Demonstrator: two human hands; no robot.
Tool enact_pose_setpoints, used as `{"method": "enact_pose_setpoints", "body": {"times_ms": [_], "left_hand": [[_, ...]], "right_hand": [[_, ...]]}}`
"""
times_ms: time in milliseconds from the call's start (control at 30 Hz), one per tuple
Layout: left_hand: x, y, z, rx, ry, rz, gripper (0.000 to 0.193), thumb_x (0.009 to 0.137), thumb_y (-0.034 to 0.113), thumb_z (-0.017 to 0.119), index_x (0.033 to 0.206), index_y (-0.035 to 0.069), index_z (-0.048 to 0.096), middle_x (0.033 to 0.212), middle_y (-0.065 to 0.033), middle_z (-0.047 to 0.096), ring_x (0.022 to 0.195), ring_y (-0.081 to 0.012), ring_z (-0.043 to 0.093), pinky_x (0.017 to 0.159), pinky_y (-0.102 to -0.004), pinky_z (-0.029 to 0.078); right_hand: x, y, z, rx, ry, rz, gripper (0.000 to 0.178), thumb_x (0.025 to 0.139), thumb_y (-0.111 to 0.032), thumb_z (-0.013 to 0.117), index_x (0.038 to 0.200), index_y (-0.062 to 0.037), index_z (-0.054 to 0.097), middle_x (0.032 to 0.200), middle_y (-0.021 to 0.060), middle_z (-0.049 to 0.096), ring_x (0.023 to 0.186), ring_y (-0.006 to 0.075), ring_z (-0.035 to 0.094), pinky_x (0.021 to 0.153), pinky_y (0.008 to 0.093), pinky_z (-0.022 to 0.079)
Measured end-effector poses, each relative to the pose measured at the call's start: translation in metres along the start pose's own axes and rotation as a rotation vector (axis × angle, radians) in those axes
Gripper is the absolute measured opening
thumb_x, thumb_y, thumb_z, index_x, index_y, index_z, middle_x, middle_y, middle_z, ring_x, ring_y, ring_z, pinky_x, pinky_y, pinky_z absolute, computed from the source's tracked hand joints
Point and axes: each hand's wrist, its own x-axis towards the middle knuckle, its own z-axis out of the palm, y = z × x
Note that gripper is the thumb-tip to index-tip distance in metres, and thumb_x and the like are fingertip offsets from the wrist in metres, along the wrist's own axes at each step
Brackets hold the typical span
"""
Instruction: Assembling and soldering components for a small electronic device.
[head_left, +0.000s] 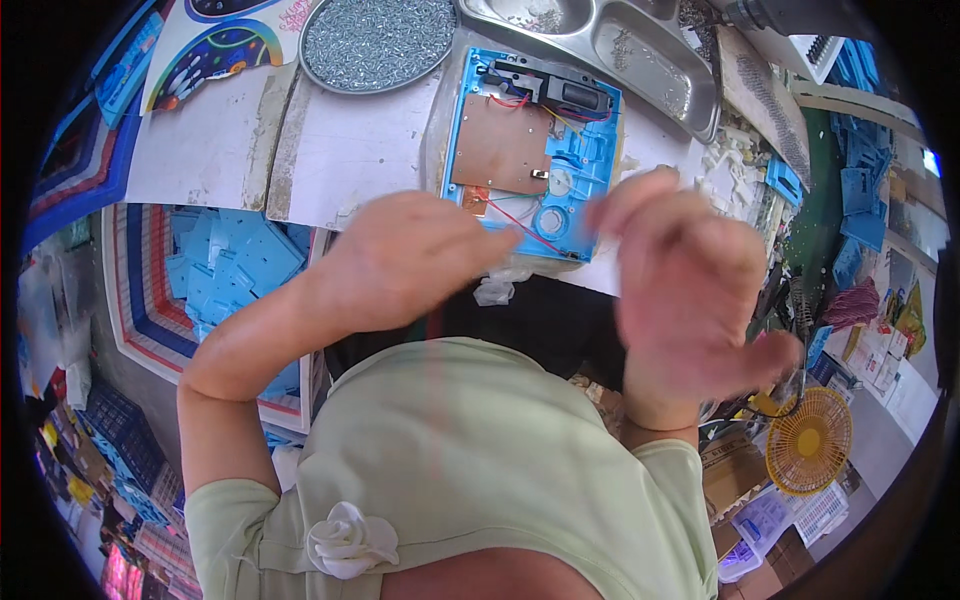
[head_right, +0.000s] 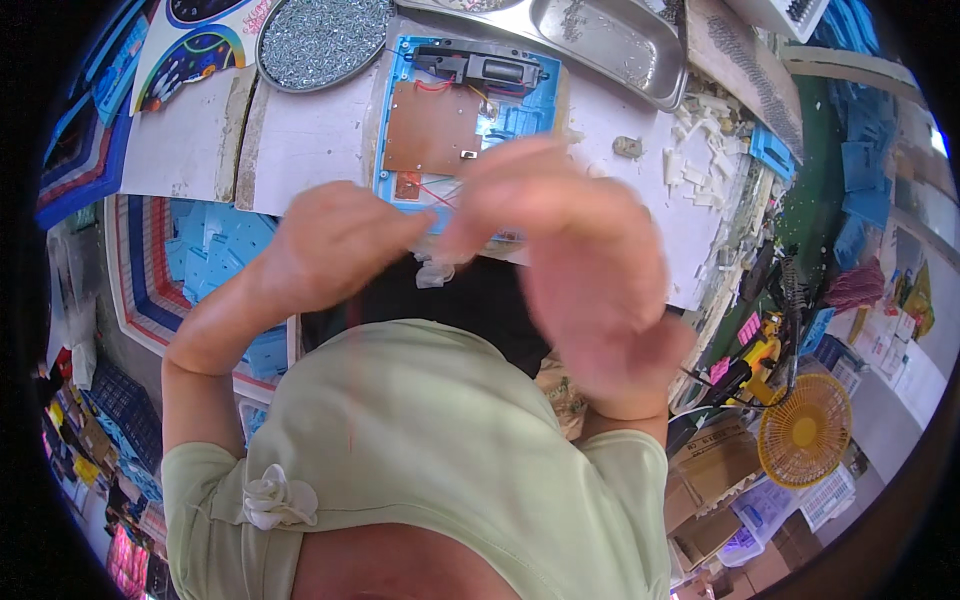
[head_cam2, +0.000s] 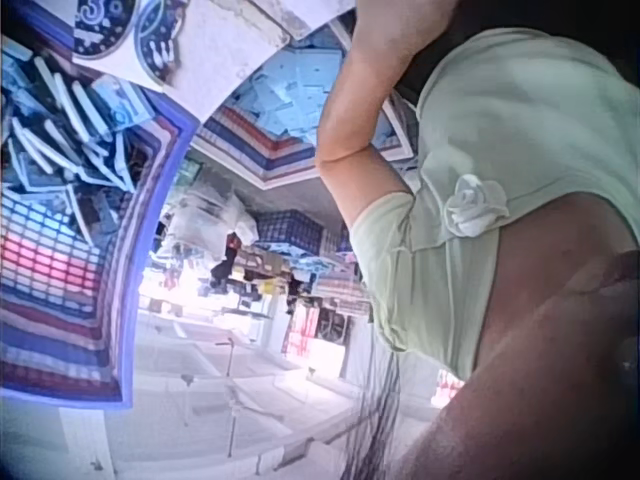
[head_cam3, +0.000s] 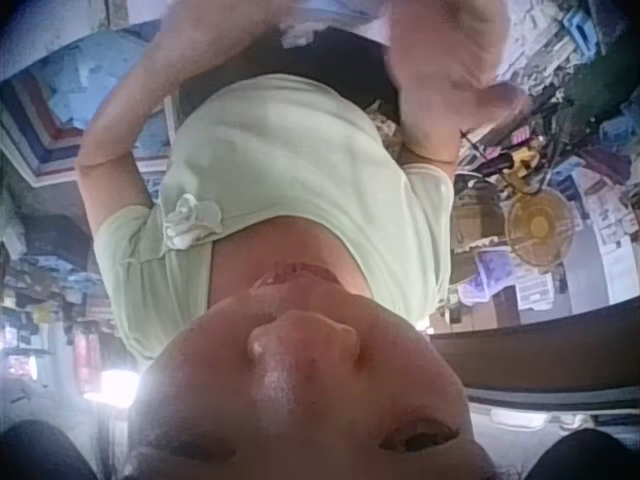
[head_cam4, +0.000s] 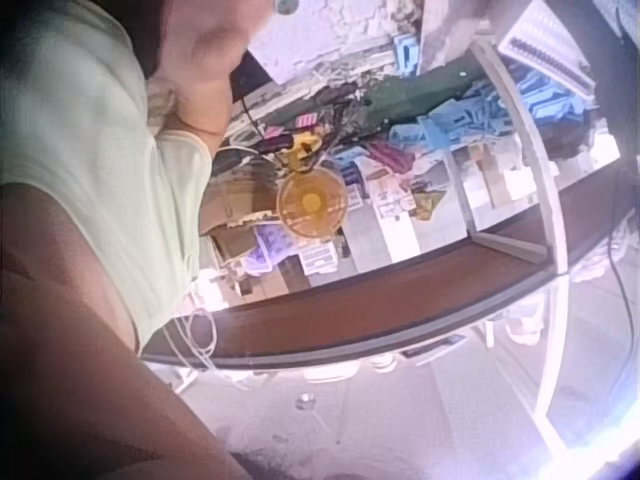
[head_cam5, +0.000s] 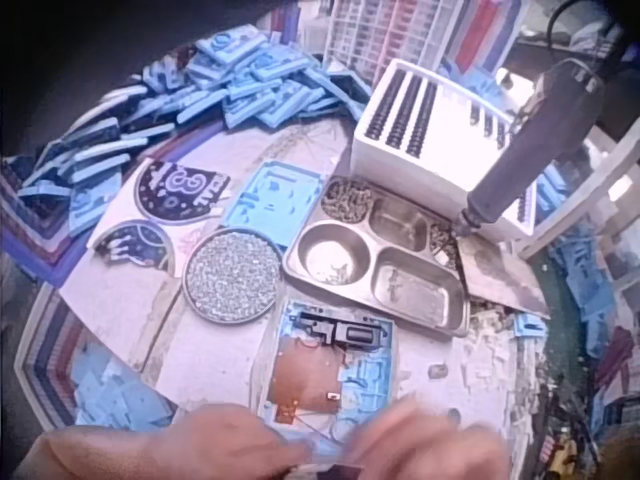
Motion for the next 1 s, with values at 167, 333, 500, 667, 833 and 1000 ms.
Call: {"method": "enact_pose_setpoints", "body": {"times_ms": [167, 333, 500, 667, 833, 1000], "left_hand": [[-0.016, -0.004, -0.022, 0.104, 0.053, -0.317, 0.023, 0.084, 0.003, 0.077, 0.106, 0.005, 0.07, 0.078, -0.0119, 0.066, 0.068, -0.0282, 0.065, 0.06, -0.0401, 0.049], [-0.052, 0.015, 0.001, 0.112, 0.001, -0.348, 0.013, 0.085, 0.006, 0.076, 0.094, 0.005, 0.066, 0.074, -0.0095, 0.06, 0.065, -0.0281, 0.061, 0.059, -0.0412, 0.047], [-0.069, 0.032, 0.021, -0.002, -0.117, -0.341, 0.012, 0.084, 0.009, 0.074, 0.092, 0.007, 0.065, 0.076, -0.0075, 0.056, 0.067, -0.0276, 0.058, 0.062, -0.04, 0.047], [-0.059, 0.014, -0.006, -0.184, -0.282, -0.232, 0.02, 0.083, 0.015, 0.078, 0.099, 0.008, 0.068, 0.08, -0.0085, 0.06, 0.072, -0.029, 0.061, 0.065, -0.0401, 0.048], [-0.027, -0.008, -0.008, -0.164, -0.054, -0.262, 0.024, 0.08, 0.014, 0.082, 0.101, 0.009, 0.07, 0.081, -0.0114, 0.063, 0.073, -0.0339, 0.061, 0.063, -0.0438, 0.048], [-0.031, -0.022, 0.0, -0.152, -0.044, -0.13, 0.02, 0.08, 0.012, 0.083, 0.098, 0.008, 0.072, 0.079, -0.008, 0.06, 0.068, -0.0279, 0.063, 0.058, -0.0397, 0.051]], "right_hand": [[-0.022, 0.043, -0.014, -1.094, -0.203, -0.038, 0.043, 0.077, -0.011, 0.074, 0.119, -0.0052, 0.07, 0.101, 0.0078, 0.066, 0.094, 0.0303, 0.058, 0.085, 0.0437, 0.045], [-0.03, 0.053, 0.017, -1.196, -0.295, -0.075, 0.04, 0.074, -0.007, 0.076, 0.113, -0.0056, 0.07, 0.101, 0.0057, 0.065, 0.097, 0.028, 0.058, 0.087, 0.043, 0.043], [-0.039, 0.066, 0.025, -1.158, -0.261, -0.076, 0.033, 0.073, -0.014, 0.081, 0.104, -0.0086, 0.069, 0.099, 0.0045, 0.064, 0.097, 0.0271, 0.057, 0.087, 0.0438, 0.041], [-0.041, 0.076, 0.028, -1.234, -0.22, -0.109, 0.028, 0.071, -0.021, 0.083, 0.092, -0.0119, 0.067, 0.093, 0.0034, 0.061, 0.094, 0.0261, 0.056, 0.085, 0.0447, 0.038], [-0.041, 0.065, 0.033, -1.273, -0.271, -0.04, 0.029, 0.07, -0.021, 0.084, 0.091, -0.011, 0.066, 0.093, 0.0047, 0.06, 0.096, 0.0264, 0.056, 0.085, 0.0437, 0.039], [-0.001, 0.013, -0.044, -0.964, -0.367, -0.022, 0.033, 0.076, -0.017, 0.083, 0.106, -0.008, 0.074, 0.086, 0.0047, 0.067, 0.08, 0.0262, 0.061, 0.084, 0.0428, 0.045]]}}
